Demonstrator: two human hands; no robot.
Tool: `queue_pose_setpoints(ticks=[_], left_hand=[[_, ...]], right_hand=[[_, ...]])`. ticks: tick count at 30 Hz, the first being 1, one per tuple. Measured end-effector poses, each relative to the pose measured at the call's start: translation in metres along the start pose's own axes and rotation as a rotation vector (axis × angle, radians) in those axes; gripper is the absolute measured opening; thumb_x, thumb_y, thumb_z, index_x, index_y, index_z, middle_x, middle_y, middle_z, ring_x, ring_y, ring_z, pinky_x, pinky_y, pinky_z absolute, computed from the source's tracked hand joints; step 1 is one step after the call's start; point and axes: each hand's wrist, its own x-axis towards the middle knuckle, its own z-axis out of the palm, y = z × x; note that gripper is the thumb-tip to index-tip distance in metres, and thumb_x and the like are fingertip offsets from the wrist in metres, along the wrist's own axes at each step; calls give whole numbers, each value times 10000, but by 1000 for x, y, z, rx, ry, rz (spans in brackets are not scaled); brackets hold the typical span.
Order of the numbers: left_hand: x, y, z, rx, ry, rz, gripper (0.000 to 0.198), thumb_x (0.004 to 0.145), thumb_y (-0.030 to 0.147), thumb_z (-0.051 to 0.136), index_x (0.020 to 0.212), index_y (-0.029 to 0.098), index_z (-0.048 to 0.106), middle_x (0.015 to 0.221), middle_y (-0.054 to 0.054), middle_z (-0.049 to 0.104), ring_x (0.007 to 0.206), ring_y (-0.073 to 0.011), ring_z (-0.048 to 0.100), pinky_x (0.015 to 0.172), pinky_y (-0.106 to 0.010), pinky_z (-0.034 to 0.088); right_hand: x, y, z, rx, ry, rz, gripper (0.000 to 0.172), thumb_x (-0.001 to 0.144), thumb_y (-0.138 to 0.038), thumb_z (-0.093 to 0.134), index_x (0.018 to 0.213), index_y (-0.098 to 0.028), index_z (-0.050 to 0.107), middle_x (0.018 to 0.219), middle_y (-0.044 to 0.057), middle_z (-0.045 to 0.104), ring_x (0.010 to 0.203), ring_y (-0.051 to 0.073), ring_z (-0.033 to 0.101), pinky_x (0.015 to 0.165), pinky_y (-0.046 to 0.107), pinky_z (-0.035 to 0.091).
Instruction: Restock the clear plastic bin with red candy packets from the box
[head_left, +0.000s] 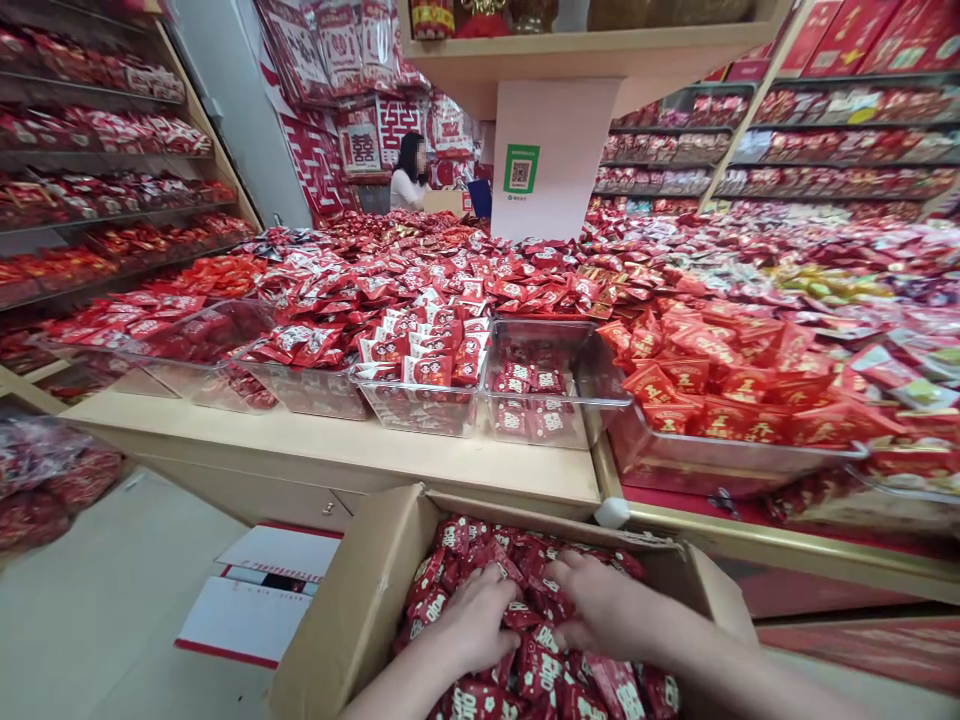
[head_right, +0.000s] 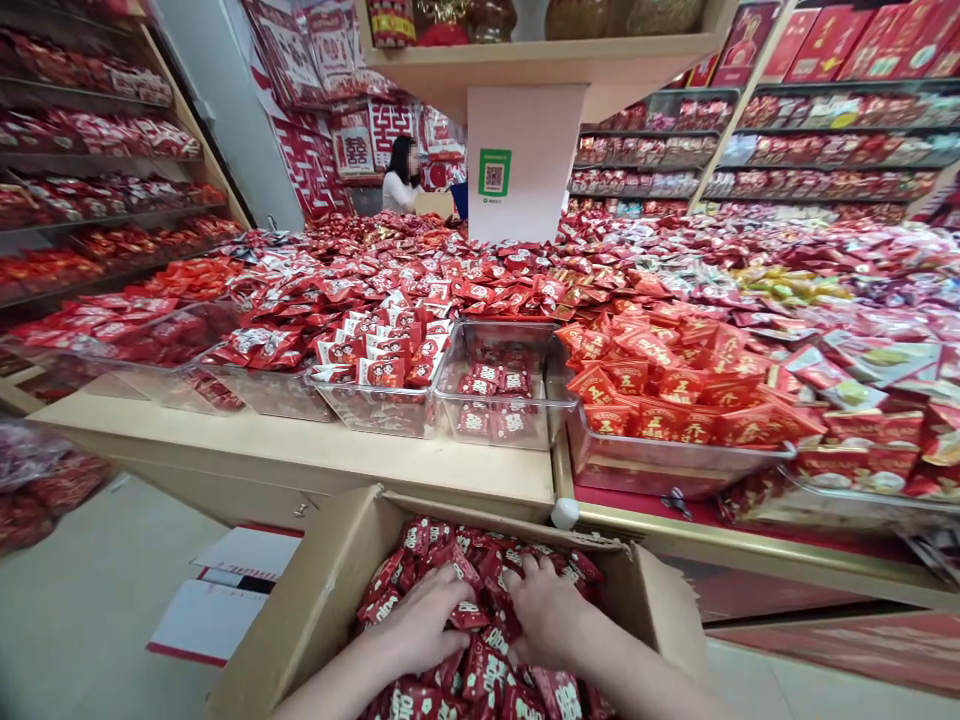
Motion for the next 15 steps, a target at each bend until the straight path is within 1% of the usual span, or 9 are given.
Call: queue_pose_setpoints(ticks=[1, 2, 3, 4, 6, 8, 10, 12, 15], left_hand=[[1, 2, 2, 14, 19, 18, 350, 609, 266, 600, 956, 231, 574, 1026, -70, 493, 996, -286, 426, 862, -402, 328], [1, 4, 4, 20, 36, 44, 311, 600, 238, 605, 910, 226, 580, 997, -62, 508, 979, -276, 436, 863, -396, 326], [2, 5, 6, 20, 48, 71, 280, 603, 213, 599, 882, 225, 577, 972, -53, 523, 964, -263, 447, 866, -389, 322], [2, 7, 7, 22, 56, 94, 256, 621, 202, 582, 876, 226, 568, 948, -46, 538, 942, -248, 462, 861, -379, 327], [1, 8, 8, -13, 83, 103, 243, 685, 223, 531, 928, 228, 538, 926, -40, 566, 901, -221, 495, 835, -353, 351], [2, 9, 5, -137, 163, 88, 302, 749, 266, 470, 1048, 229, 485, 1018, -55, 569, 950, -209, 500, 849, -335, 354], [5, 8, 1, -332, 269, 65, 380, 773, 290, 444, 1147, 224, 429, 1178, -66, 504, 1079, -198, 441, 925, -324, 298], [8, 7, -2, -522, 339, 13, 420, 766, 300, 456, 1174, 206, 418, 1241, -67, 457, 1139, -193, 391, 963, -316, 254], [10, 8, -4, -751, 309, -56, 443, 719, 306, 524, 1142, 199, 444, 1124, -46, 534, 994, -177, 492, 893, -307, 333]], right_hand=[[-1, 13, 21, -46, -37, 65, 494, 323, -287, 729, 806, -332, 635, 966, 63, 615, 914, 288, 551, 650, 373, 463], [0, 24, 38, -88, -46, 122, 605, 311, -273, 729, 899, -353, 614, 1082, 78, 566, 1015, 336, 490, 666, 432, 456], [2, 32, 51, -143, -71, 137, 694, 324, -264, 722, 995, -364, 576, 1172, 95, 504, 1089, 371, 418, 676, 484, 441], [4, 37, 61, -192, -41, 146, 730, 355, -246, 707, 1057, -363, 543, 1208, 110, 470, 1118, 390, 376, 682, 516, 429], [8, 43, 71, -269, 57, 114, 683, 459, -190, 640, 1114, -333, 513, 1171, 145, 489, 1087, 394, 406, 679, 516, 429], [9, 46, 74, -290, 140, 73, 609, 507, -129, 573, 1094, -284, 539, 1075, 168, 538, 990, 378, 486, 675, 474, 445], [9, 50, 73, -251, 151, 57, 544, 493, -121, 580, 1020, -256, 582, 989, 160, 569, 895, 364, 536, 666, 435, 460], [8, 56, 69, -197, 123, 40, 489, 451, -144, 632, 926, -257, 609, 949, 132, 582, 857, 357, 549, 671, 422, 466], [7, 65, 65, -135, 127, 9, 381, 459, -148, 651, 815, -278, 619, 905, 83, 601, 852, 325, 555, 688, 402, 468]])
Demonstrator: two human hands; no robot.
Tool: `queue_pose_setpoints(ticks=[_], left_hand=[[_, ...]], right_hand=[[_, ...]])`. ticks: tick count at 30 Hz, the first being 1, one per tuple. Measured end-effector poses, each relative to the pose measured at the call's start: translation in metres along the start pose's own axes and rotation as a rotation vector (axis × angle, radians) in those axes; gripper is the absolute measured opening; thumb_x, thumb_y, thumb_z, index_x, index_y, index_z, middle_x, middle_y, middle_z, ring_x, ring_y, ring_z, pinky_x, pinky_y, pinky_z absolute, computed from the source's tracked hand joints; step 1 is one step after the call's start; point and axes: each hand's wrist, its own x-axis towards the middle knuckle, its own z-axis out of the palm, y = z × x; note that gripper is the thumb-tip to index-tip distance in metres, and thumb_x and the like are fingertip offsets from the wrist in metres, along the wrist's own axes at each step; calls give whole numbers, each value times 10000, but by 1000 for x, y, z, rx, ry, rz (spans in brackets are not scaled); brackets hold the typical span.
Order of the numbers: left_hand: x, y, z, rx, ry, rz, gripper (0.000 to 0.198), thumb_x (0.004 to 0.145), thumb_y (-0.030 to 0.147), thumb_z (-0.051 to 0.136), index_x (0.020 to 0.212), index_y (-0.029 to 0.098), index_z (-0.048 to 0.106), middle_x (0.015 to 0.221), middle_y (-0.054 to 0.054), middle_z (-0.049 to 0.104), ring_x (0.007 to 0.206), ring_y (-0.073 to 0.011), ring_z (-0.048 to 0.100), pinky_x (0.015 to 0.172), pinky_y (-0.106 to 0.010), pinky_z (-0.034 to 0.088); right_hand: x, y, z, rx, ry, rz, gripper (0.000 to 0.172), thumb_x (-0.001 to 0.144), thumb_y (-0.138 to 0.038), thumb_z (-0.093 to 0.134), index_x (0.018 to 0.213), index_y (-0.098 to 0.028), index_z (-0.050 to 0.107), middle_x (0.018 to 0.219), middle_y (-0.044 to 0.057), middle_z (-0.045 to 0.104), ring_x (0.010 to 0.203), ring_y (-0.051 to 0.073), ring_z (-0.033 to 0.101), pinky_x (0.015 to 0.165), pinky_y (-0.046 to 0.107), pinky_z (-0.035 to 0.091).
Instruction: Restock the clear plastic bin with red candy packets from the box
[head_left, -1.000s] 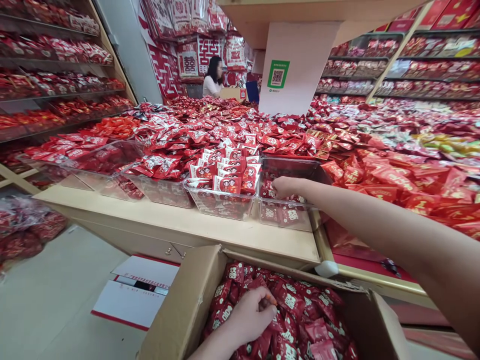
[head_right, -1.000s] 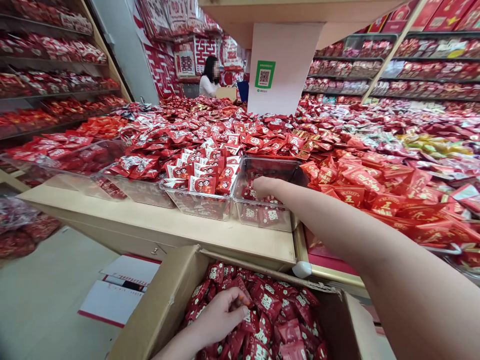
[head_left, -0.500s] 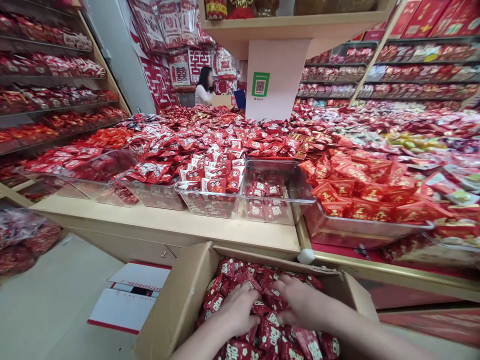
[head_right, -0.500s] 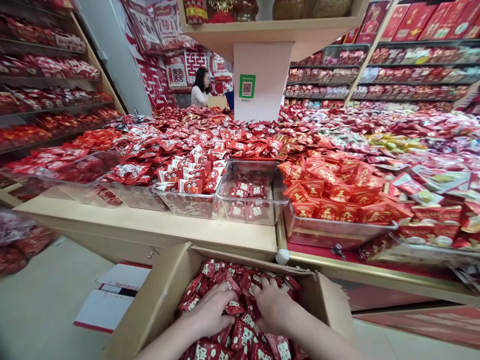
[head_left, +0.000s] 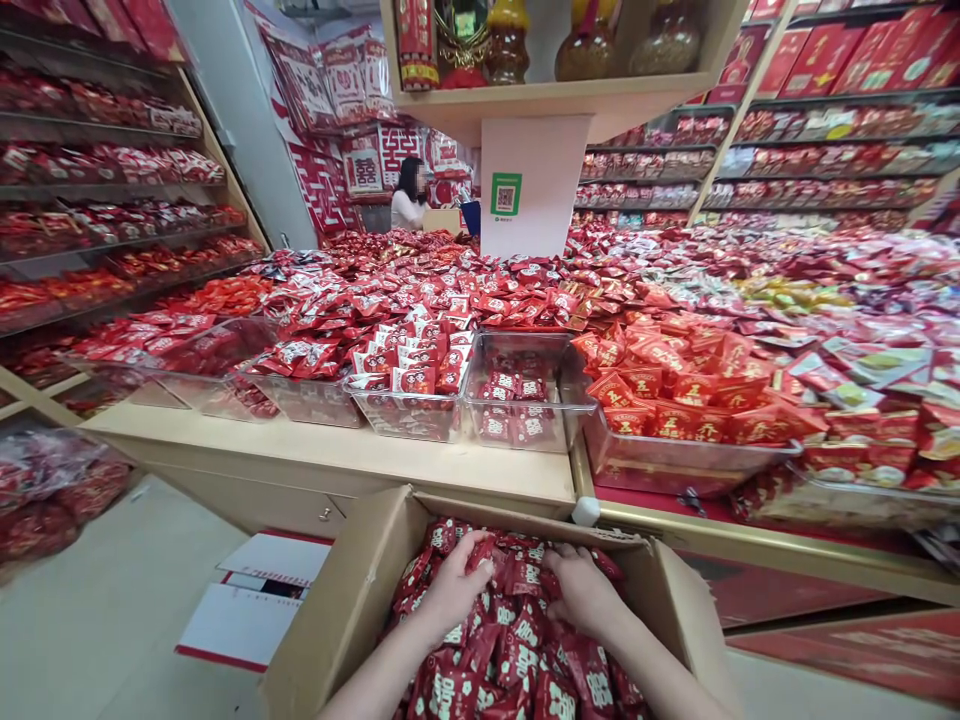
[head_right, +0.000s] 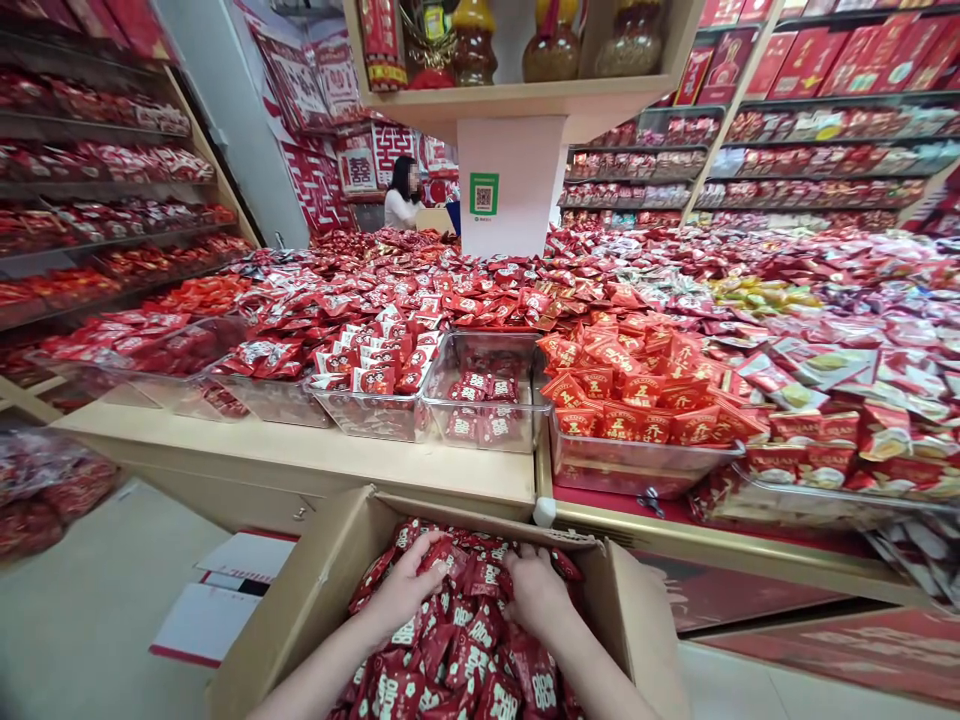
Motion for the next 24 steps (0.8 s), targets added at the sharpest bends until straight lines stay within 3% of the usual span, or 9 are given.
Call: queue_pose_setpoints(ticks=[3, 6, 8, 11, 13, 17, 19, 22, 24], left_hand=[[-4, 5, 7, -176, -90, -108, 595, 645, 286, 623, 1188, 230, 384, 1009, -24, 566, 814, -139, 537, 759, -285, 409], [-10, 16, 19, -361, -31, -240, 676, 611, 324, 671, 1199, 232, 350, 996, -42, 549, 788, -135, 535, 688, -269, 432], [-12, 26, 28, -494, -12, -265, 613, 628, 358, 663, 1155, 225, 379, 977, -43, 546, 758, -120, 539, 690, -269, 435], [-13, 42, 40, -696, -91, -134, 451, 691, 356, 618, 1075, 211, 432, 939, -39, 570, 766, -113, 553, 742, -278, 425], [-12, 51, 44, -771, -68, -12, 394, 684, 296, 637, 1027, 205, 465, 926, -31, 590, 826, -124, 556, 785, -271, 407], [-11, 61, 42, -793, -6, 15, 442, 602, 166, 689, 991, 204, 482, 832, 4, 619, 762, -124, 579, 746, -271, 427], [-12, 64, 39, -818, -23, 3, 452, 599, 139, 680, 995, 210, 475, 849, 5, 624, 762, -128, 586, 740, -285, 440], [-15, 68, 39, -802, -53, -3, 459, 592, 118, 677, 995, 203, 474, 864, 2, 627, 767, -132, 590, 758, -301, 445], [-17, 69, 41, -757, -68, 2, 476, 586, 113, 681, 1008, 191, 476, 858, -3, 628, 762, -133, 590, 772, -308, 441]], right_hand=[[-1, 2, -5, 67, 71, 8, 240, 569, -108, 566, 751, -255, 620, 823, 83, 626, 865, 300, 559, 715, 381, 458], [-3, -7, -12, 228, 159, 10, 238, 683, -120, 455, 847, -226, 591, 812, 82, 632, 857, 261, 566, 736, 377, 456], [-7, -21, -16, 367, 232, -30, 297, 709, -140, 433, 980, -216, 528, 897, 81, 613, 882, 232, 556, 767, 373, 456], [-15, -45, -18, 489, 396, -104, 427, 704, -110, 417, 1122, -199, 416, 1044, 103, 543, 1006, 216, 493, 858, 398, 417], [-22, -59, -19, 530, 482, -167, 519, 708, -92, 405, 1211, -190, 326, 1156, 117, 468, 1111, 212, 412, 924, 430, 361], [-38, -68, -31, 719, 454, -244, 600, 728, -103, 408, 1287, -202, 211, 1301, 105, 338, 1204, 192, 310, 976, 422, 306], [-41, -67, -41, 840, 477, -178, 516, 744, -137, 420, 1241, -213, 307, 1309, 94, 336, 1203, 196, 315, 969, 408, 316], [-39, -63, -55, 1021, 555, 64, 464, 742, -251, 496, 1188, -214, 376, 1289, 94, 366, 1181, 208, 346, 942, 385, 351], [-35, -59, -61, 1176, 485, 192, 467, 734, -326, 522, 1166, -208, 391, 1200, 94, 460, 1095, 203, 441, 880, 360, 408]])
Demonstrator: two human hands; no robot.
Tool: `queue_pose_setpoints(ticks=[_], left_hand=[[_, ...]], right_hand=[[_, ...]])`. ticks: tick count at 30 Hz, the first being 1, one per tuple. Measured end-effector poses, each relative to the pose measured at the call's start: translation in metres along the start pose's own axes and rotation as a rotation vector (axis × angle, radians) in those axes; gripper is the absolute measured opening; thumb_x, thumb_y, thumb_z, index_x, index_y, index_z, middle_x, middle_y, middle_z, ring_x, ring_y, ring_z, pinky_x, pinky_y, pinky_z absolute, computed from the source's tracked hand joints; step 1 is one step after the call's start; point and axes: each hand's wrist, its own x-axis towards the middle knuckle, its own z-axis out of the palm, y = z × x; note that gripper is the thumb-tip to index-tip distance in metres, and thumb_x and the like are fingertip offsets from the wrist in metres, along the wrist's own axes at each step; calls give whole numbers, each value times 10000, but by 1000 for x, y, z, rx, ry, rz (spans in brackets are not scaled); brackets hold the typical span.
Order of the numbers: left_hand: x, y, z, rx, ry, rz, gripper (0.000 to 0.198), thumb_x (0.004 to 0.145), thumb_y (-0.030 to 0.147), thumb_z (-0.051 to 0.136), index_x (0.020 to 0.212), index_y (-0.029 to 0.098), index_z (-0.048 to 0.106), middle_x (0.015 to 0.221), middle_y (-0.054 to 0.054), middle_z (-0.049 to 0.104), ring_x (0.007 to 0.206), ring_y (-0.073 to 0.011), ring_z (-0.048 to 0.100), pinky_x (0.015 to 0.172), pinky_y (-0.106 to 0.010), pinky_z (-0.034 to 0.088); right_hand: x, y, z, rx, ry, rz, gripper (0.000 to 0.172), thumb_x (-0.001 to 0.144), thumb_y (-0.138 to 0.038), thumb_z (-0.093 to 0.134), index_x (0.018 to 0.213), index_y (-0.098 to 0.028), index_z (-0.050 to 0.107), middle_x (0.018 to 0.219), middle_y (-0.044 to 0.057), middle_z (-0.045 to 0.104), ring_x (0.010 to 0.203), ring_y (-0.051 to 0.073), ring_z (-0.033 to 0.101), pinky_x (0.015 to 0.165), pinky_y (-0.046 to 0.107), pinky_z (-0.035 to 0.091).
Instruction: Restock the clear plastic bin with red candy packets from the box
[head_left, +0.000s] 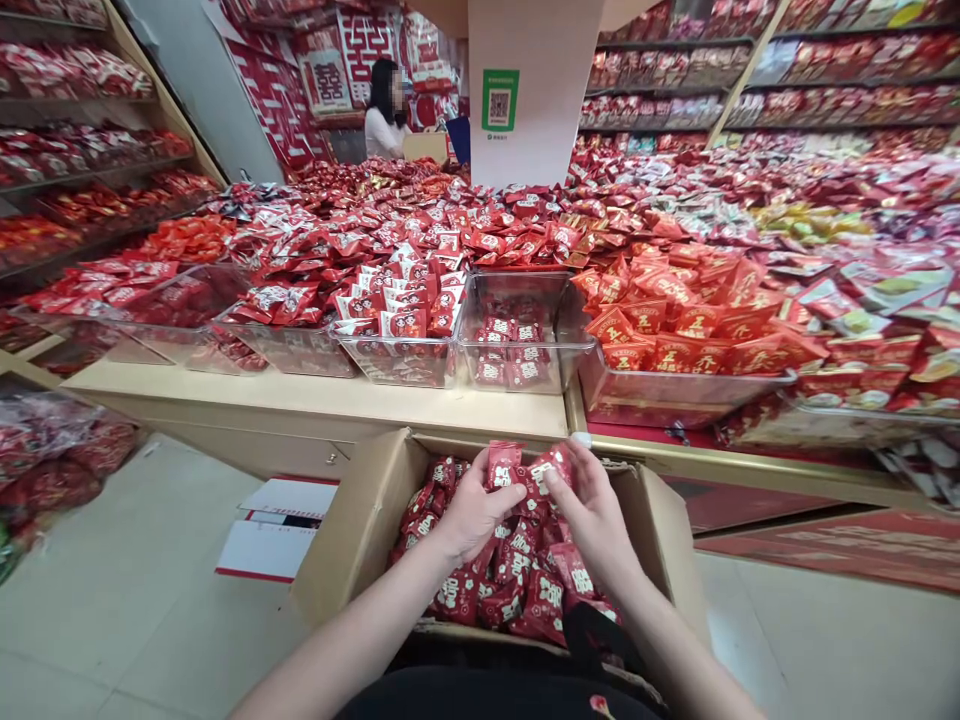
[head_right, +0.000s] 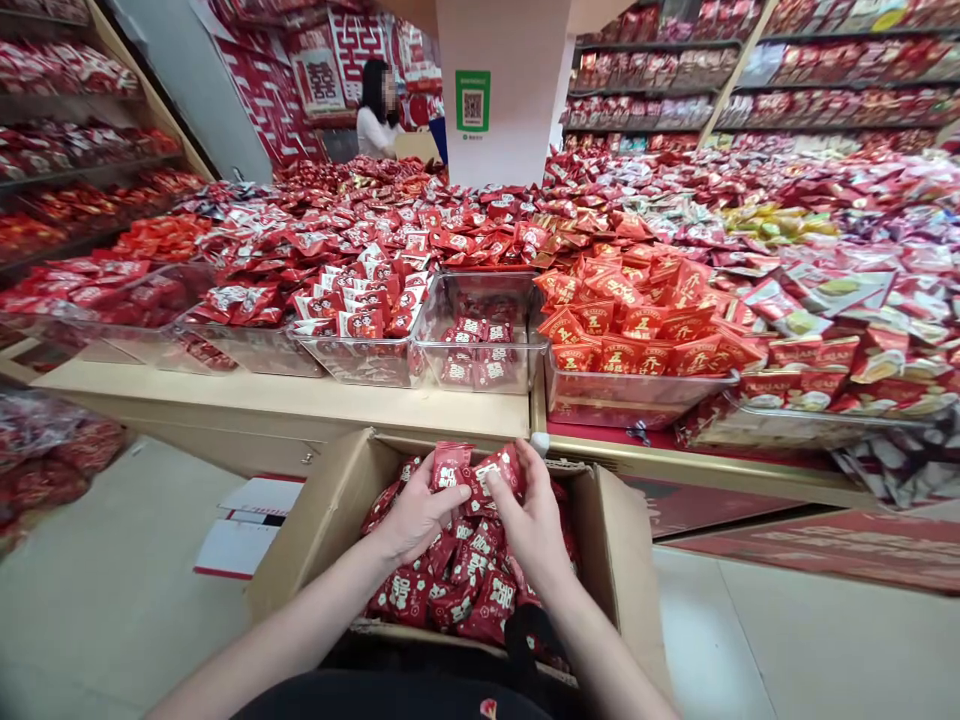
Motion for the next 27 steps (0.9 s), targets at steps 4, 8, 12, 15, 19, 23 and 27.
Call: queue_pose_setpoints(ticks=[4, 8, 12, 15, 19, 23, 27], left_hand=[[0, -2, -1, 110, 16, 32, 487, 566, 123, 697, 1001, 168, 483, 848, -12, 624, 738, -133, 581, 772, -322, 438], [-2, 4, -9, 231, -24, 32, 510, 572, 175, 707, 1030, 185, 482, 880, -19, 611, 743, -140, 576, 749, -320, 444], [-6, 11, -16, 310, -138, -13, 545, 552, 187, 727, 1050, 177, 507, 958, -48, 612, 858, -180, 567, 823, -330, 408], [-8, 8, -14, 238, -107, -9, 517, 569, 167, 720, 1040, 163, 508, 960, -53, 624, 872, -185, 568, 839, -338, 401], [-11, 2, -6, 147, 1, 60, 481, 616, 162, 689, 1050, 179, 483, 991, -51, 620, 892, -176, 566, 844, -324, 405], [-12, 5, -8, 152, -1, 66, 481, 628, 167, 681, 1059, 202, 471, 997, -44, 607, 839, -158, 570, 753, -277, 438], [-7, 10, -25, 149, -7, -20, 461, 692, 254, 628, 1102, 221, 419, 868, -21, 603, 685, -122, 567, 627, -255, 440]], right_hand=[[7, -1, -6, 216, -167, 225, 290, 726, -390, 533, 943, -200, 495, 871, 37, 597, 708, 156, 575, 591, 284, 483], [9, -2, -14, 116, -222, 153, 241, 687, -357, 594, 857, -201, 522, 779, 1, 594, 666, 137, 549, 620, 274, 463], [7, -2, -10, -69, -350, 37, 281, 653, -331, 632, 880, -188, 546, 830, 25, 600, 759, 166, 544, 730, 309, 440], [0, 4, 3, 164, -221, 124, 349, 677, -334, 612, 970, -195, 485, 927, 49, 589, 813, 171, 550, 754, 329, 444], [-10, 11, 18, 368, -169, 143, 331, 718, -316, 578, 1005, -200, 460, 1017, 61, 568, 914, 167, 532, 821, 339, 419], [-1, -3, 12, 244, -233, 96, 259, 714, -320, 582, 916, -188, 490, 931, 53, 590, 845, 160, 552, 763, 317, 444], [40, -54, -10, -47, -185, -187, 283, 696, -335, 589, 918, -203, 473, 860, 43, 592, 770, 155, 564, 694, 297, 457]])
